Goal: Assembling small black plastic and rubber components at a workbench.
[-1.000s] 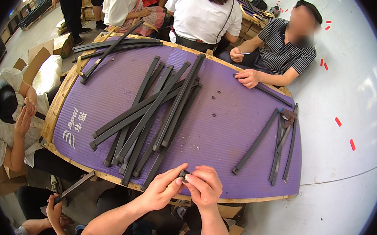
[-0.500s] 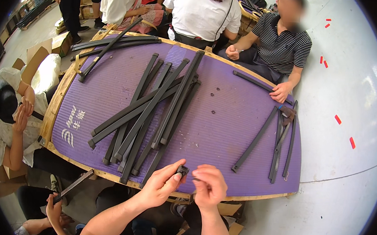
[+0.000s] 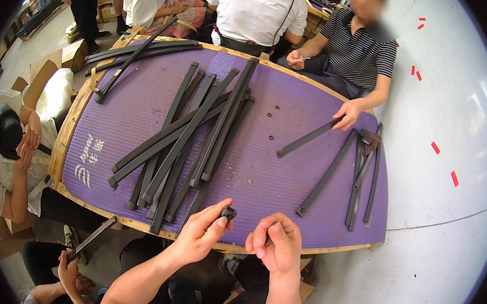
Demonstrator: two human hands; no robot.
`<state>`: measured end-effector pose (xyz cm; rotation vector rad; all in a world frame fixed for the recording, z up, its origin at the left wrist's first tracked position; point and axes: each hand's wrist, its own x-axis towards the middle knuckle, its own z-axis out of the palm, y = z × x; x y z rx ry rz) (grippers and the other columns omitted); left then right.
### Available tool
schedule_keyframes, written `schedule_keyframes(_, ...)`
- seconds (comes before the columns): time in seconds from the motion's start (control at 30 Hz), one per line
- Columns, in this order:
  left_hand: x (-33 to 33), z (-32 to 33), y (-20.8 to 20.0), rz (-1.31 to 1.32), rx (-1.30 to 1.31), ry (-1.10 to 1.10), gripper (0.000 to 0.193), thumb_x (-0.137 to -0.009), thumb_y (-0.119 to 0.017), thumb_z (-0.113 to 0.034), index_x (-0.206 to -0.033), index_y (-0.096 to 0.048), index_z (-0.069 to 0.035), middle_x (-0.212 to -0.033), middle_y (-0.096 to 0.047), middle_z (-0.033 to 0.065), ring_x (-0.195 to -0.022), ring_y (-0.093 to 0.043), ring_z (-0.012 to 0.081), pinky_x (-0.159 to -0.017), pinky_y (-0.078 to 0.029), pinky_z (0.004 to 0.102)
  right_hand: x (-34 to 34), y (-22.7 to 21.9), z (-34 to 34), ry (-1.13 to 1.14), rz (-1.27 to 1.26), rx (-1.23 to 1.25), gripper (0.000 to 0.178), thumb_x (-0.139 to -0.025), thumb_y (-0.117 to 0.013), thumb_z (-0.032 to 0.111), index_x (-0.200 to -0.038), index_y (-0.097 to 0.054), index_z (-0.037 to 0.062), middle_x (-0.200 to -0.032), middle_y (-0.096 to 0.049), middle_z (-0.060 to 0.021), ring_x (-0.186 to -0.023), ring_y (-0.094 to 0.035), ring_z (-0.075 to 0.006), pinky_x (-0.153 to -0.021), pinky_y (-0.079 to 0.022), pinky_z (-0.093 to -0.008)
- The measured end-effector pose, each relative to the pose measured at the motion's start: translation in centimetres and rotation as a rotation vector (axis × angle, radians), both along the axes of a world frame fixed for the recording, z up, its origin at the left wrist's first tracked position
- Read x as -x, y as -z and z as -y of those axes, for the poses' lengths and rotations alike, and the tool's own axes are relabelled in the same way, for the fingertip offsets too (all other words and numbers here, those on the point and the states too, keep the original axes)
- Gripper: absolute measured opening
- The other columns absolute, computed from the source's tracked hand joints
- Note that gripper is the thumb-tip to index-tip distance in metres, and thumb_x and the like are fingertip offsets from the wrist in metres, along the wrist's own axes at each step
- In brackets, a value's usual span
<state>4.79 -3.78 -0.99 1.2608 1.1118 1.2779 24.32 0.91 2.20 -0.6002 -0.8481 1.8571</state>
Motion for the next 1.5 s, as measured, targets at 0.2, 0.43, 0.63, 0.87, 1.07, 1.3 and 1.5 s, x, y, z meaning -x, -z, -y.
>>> schedule_keyframes(0.2, 0.0, 0.1, -0.2, -0.019, -0.015, -0.007, 0.042, -0.104, -0.051, -0.01, -0.142, -0.047, 0.006, -0.103, -0.065, 0.011, -0.084, -0.061, 0.0156, -0.077, -0.052, 0.0294, 0.7, 0.0, 0.7, 0.028, 0.272, -0.16, 0.028, -0.1, -0.065, 0.027, -0.092, -0.061, 0.0008, -0.062, -0.055, -0.0048, -0.051, -0.047, -0.0107, -0.058, -0.049, -0.031)
schedule_keyframes(0.43, 0.2, 0.2, -0.5, -0.086, -0.065, -0.018, 0.042, -0.102, -0.053, -0.008, -0.14, -0.048, 0.008, -0.105, -0.066, 0.0154, -0.088, -0.065, 0.0206, -0.08, -0.053, 0.0326, 2.0, -1.0, 1.5, 0.01, 0.567, -0.38, 0.028, -0.103, -0.06, 0.027, -0.101, -0.06, -0.0002, -0.077, -0.058, -0.0034, -0.069, -0.051, -0.0089, -0.064, -0.043, -0.0242)
schedule_keyframes(0.63, 0.4, 0.3, -0.4, -0.145, -0.091, -0.008, 0.045, -0.098, -0.054, -0.006, -0.141, -0.048, 0.007, -0.116, -0.064, 0.0213, -0.097, -0.068, 0.0293, -0.086, -0.053, 0.036, 1.9, -0.9, 1.2, 0.072, 0.862, -0.644, 0.028, -0.098, -0.067, 0.025, -0.093, -0.058, -0.0012, -0.073, -0.059, -0.0039, -0.061, -0.048, -0.0095, -0.057, -0.04, -0.0254)
schedule_keyframes(0.87, 0.7, 0.7, -0.7, -0.199, -0.12, 0.017, 0.051, -0.092, -0.054, -0.004, -0.141, -0.047, 0.009, -0.122, -0.062, 0.0262, -0.107, -0.064, 0.0378, -0.094, -0.051, 0.0398, 2.6, -1.0, 0.7, 0.033, 0.924, -0.758, 0.022, -0.088, -0.078, 0.018, -0.086, -0.063, 0.0014, -0.07, -0.064, -0.0081, -0.056, -0.057, -0.0181, -0.052, -0.043, -0.03)
schedule_keyframes(1.07, 1.0, 0.8, -0.7, -0.195, -0.11, 0.056, 0.054, -0.089, -0.052, -0.002, -0.141, -0.046, 0.01, -0.121, -0.062, 0.027, -0.106, -0.064, 0.0385, -0.094, -0.051, 0.0401, 2.7, -1.4, 0.6, 0.076, 0.962, -0.828, 0.022, -0.085, -0.081, 0.02, -0.081, -0.065, 0.0051, -0.063, -0.062, -0.0051, -0.051, -0.056, -0.0197, -0.05, -0.041, -0.0306)
schedule_keyframes(1.3, 0.8, 0.9, -0.9, -0.224, -0.134, 0.063, 0.055, -0.087, -0.053, -0.001, -0.141, -0.046, 0.011, -0.118, -0.062, 0.0269, -0.103, -0.065, 0.038, -0.091, -0.052, 0.0397, 2.7, -1.0, 0.0, 0.165, 0.987, -1.011, 0.026, -0.082, -0.083, 0.025, -0.077, -0.065, 0.0066, -0.057, -0.059, -0.0026, -0.047, -0.052, -0.0168, -0.048, -0.036, -0.0292)
schedule_keyframes(1.5, 0.5, 0.9, -0.5, -0.245, -0.166, 0.047, 0.054, -0.089, -0.056, -0.002, -0.14, -0.046, 0.011, -0.118, -0.062, 0.0277, -0.101, -0.065, 0.0391, -0.09, -0.052, 0.0404, 2.4, -0.7, -0.1, 0.208, 0.996, -1.022, 0.026, -0.081, -0.084, 0.025, -0.076, -0.066, 0.0068, -0.058, -0.061, -0.0027, -0.048, -0.053, -0.0163, -0.048, -0.037, -0.0291)
